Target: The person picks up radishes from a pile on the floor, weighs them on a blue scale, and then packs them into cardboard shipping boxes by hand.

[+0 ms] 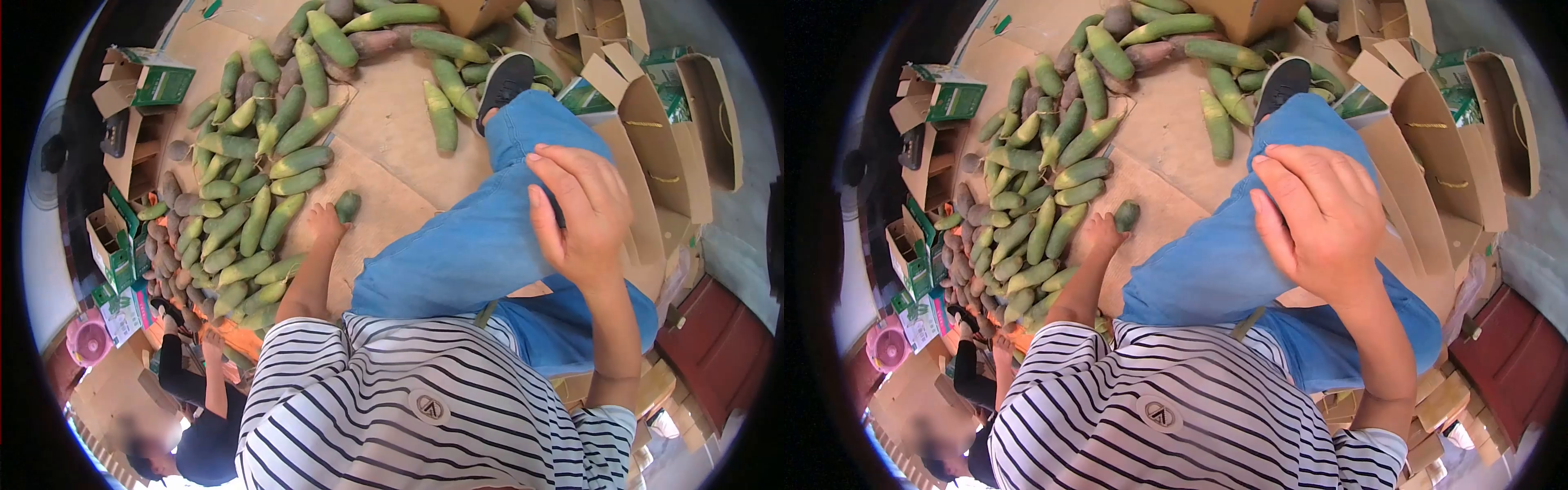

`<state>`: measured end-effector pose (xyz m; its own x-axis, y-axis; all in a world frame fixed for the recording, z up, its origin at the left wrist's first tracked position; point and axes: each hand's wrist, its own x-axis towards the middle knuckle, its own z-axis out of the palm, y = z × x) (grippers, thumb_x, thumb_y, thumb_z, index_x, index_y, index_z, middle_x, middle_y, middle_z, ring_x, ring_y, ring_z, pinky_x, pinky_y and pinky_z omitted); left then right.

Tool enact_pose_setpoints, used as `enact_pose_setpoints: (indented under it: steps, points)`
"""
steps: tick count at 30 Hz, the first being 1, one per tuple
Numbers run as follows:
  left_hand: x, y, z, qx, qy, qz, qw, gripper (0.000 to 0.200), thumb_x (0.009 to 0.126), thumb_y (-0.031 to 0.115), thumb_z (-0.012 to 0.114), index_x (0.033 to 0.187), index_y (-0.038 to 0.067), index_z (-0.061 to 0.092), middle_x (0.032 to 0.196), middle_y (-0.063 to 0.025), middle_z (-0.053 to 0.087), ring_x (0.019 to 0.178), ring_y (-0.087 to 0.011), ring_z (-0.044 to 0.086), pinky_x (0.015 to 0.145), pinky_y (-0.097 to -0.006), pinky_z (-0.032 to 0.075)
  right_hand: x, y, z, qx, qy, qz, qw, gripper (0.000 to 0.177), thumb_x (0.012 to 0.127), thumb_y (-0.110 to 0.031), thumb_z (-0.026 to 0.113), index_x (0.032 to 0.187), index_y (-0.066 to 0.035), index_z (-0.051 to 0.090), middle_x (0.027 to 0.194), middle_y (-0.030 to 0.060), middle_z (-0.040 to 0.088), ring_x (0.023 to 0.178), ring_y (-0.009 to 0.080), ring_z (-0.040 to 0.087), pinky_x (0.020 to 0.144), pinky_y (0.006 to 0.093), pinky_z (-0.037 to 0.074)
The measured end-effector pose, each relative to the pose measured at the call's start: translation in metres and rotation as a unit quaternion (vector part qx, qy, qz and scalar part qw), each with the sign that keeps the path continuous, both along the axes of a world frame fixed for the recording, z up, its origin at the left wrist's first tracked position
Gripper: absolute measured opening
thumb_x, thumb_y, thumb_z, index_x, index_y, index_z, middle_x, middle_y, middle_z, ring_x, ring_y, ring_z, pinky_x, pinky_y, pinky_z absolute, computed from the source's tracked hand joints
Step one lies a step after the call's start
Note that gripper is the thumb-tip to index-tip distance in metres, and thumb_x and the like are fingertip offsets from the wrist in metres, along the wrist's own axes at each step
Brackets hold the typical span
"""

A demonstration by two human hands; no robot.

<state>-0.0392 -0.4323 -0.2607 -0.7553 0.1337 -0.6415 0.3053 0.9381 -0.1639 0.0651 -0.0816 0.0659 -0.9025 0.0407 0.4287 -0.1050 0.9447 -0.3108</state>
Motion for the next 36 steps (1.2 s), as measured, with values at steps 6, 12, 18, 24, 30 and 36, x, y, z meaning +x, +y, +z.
enact_pose_setpoints:
  steps: [6,12,18,24,30,36]
  points:
    - [0.004,-0.022,-0.07,0.211,-0.036,0.112,0.97,0.055,0.052,0.031,0.08,0.093,0.001,0.059,0.094,-0.0167,0.063,0.088,-0.0319,0.062,0.075,-0.0396,0.05,0.014,0.008,-0.01,0.001,0.01,-0.01,1.0,0.021,0.067,-0.012,0.066,0.087,-0.006,0.063,0.093,0.0074,0.062,0.085,0.024,0.059,0.073,0.0357,0.047]
    - [-0.029,0.081,0.011,0.534,-0.102,0.177,0.821,0.056,0.066,0.018,0.077,0.111,-0.005,0.053,0.105,-0.013,0.058,0.097,-0.02,0.056,0.084,-0.0328,0.045,0.017,0.005,-0.009,-0.079,0.073,-0.011,0.994,0.021,0.066,-0.013,0.065,0.084,-0.005,0.06,0.088,0.0062,0.058,0.083,0.0235,0.058,0.073,0.0355,0.047]
    - [-0.024,0.269,0.279,0.772,0.006,-0.059,0.632,0.059,0.072,0.0,0.072,0.122,-0.003,0.042,0.115,-0.0104,0.052,0.101,-0.0181,0.053,0.088,-0.0304,0.043,0.024,0.002,-0.023,-0.088,0.23,-0.008,0.969,0.021,0.065,-0.013,0.065,0.083,-0.005,0.059,0.086,0.0067,0.057,0.082,0.0255,0.056,0.074,0.0354,0.046]
    - [0.055,0.391,0.4,0.763,0.089,-0.357,0.531,0.056,0.073,0.008,0.073,0.121,-0.001,0.045,0.113,-0.0132,0.055,0.105,-0.0225,0.054,0.088,-0.0345,0.043,0.046,0.005,-0.019,-0.203,0.203,-0.067,0.956,0.022,0.067,-0.01,0.064,0.087,-0.004,0.058,0.088,0.0091,0.059,0.086,0.027,0.056,0.077,0.0362,0.044]
    - [0.086,0.439,0.385,0.564,0.086,-0.523,0.633,0.057,0.075,0.025,0.069,0.121,0.001,0.047,0.113,-0.0203,0.053,0.106,-0.0366,0.05,0.089,-0.0402,0.042,0.157,0.036,0.03,-0.183,0.241,-0.164,0.939,0.018,0.075,-0.003,0.059,0.093,-0.007,0.059,0.093,0.0085,0.061,0.082,0.0269,0.06,0.069,0.0363,0.048]
    - [0.096,0.446,0.344,0.422,0.056,-0.588,0.688,0.049,0.078,0.027,0.066,0.117,0.002,0.049,0.114,-0.0204,0.053,0.102,-0.0365,0.053,0.084,-0.0418,0.044,0.28,0.066,0.006,-0.055,0.113,-0.457,0.88,0.013,0.079,-0.009,0.058,0.093,-0.008,0.06,0.091,0.0085,0.061,0.081,0.0246,0.06,0.068,0.0349,0.049]
